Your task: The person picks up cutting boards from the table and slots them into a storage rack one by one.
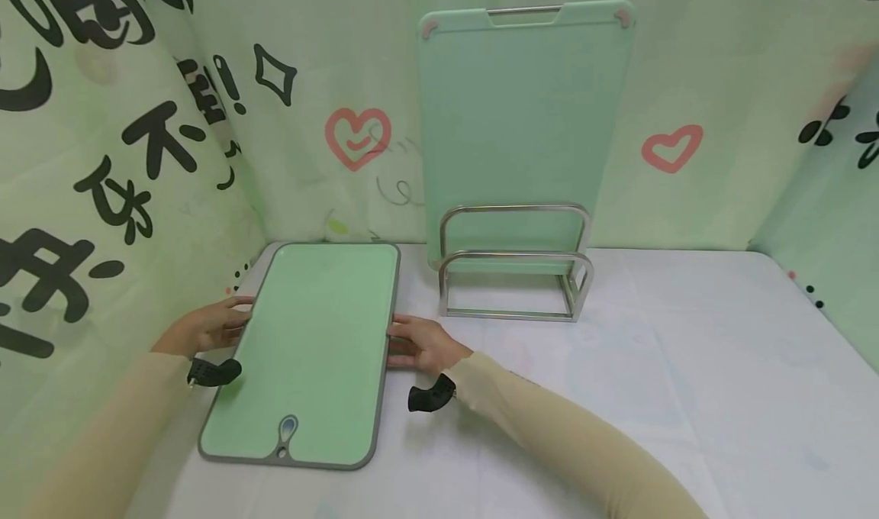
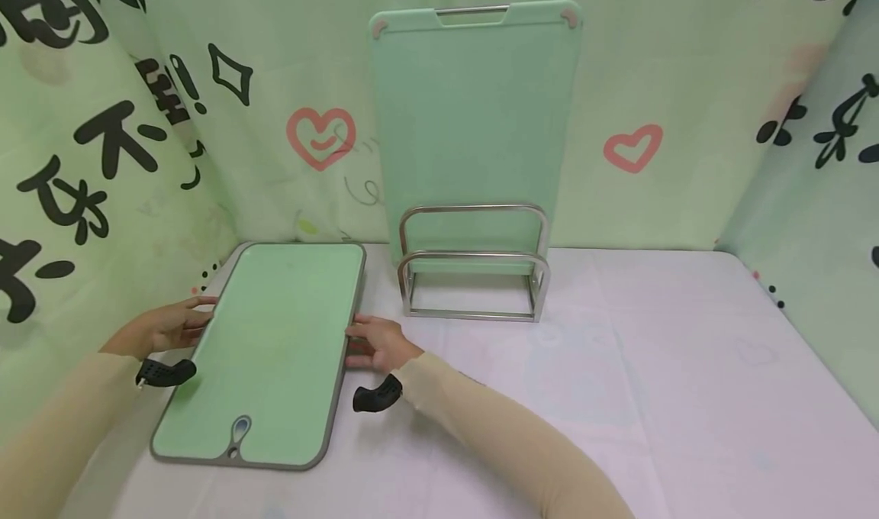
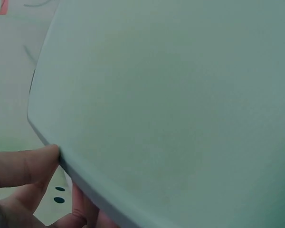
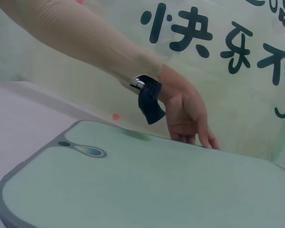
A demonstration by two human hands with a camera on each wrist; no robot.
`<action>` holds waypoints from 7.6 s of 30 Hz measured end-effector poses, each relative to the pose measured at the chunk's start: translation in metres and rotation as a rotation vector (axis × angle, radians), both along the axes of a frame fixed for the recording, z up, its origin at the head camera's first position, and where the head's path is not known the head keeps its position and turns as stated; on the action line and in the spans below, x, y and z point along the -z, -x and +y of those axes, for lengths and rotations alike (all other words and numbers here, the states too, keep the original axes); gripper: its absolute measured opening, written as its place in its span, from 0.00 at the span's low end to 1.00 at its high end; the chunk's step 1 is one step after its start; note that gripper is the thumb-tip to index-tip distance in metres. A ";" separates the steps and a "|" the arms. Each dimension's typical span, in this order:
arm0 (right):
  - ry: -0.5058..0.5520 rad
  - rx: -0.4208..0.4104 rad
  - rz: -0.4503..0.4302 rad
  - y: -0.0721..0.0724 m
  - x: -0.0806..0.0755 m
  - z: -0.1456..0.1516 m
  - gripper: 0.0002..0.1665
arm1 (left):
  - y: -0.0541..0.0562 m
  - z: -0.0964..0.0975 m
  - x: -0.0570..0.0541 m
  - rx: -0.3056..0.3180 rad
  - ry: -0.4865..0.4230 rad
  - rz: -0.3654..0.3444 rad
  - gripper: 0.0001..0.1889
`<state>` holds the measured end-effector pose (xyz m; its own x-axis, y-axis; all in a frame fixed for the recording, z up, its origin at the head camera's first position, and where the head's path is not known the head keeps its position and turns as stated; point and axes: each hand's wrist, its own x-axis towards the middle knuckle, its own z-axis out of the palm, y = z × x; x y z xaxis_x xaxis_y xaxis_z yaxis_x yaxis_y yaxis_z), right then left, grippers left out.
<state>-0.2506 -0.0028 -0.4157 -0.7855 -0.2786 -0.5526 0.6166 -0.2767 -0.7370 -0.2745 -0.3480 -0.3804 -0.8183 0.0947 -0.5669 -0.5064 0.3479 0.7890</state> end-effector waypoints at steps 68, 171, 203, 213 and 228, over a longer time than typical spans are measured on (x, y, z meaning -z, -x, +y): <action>-0.189 0.099 0.693 0.042 -0.096 0.031 0.23 | -0.019 0.040 -0.062 -0.275 -0.640 0.937 0.14; -0.273 0.186 0.842 0.073 -0.131 0.132 0.24 | 0.026 0.131 -0.075 -0.295 -0.571 1.016 0.15; -0.258 0.220 0.856 0.068 -0.133 0.170 0.26 | 0.041 0.166 -0.077 -0.222 -0.573 1.027 0.15; -0.195 0.221 0.855 0.062 -0.134 0.182 0.29 | 0.046 0.176 -0.078 -0.205 -0.545 1.029 0.14; -0.262 0.281 0.818 0.057 -0.134 0.198 0.27 | 0.050 0.196 -0.082 -0.187 -0.521 1.025 0.16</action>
<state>-0.3073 0.1955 -0.2816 -0.9811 0.0390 0.1893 -0.1923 -0.1001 -0.9762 -0.3243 -0.1521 -0.2980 -0.8964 -0.0493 0.4406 0.4427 -0.1515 0.8838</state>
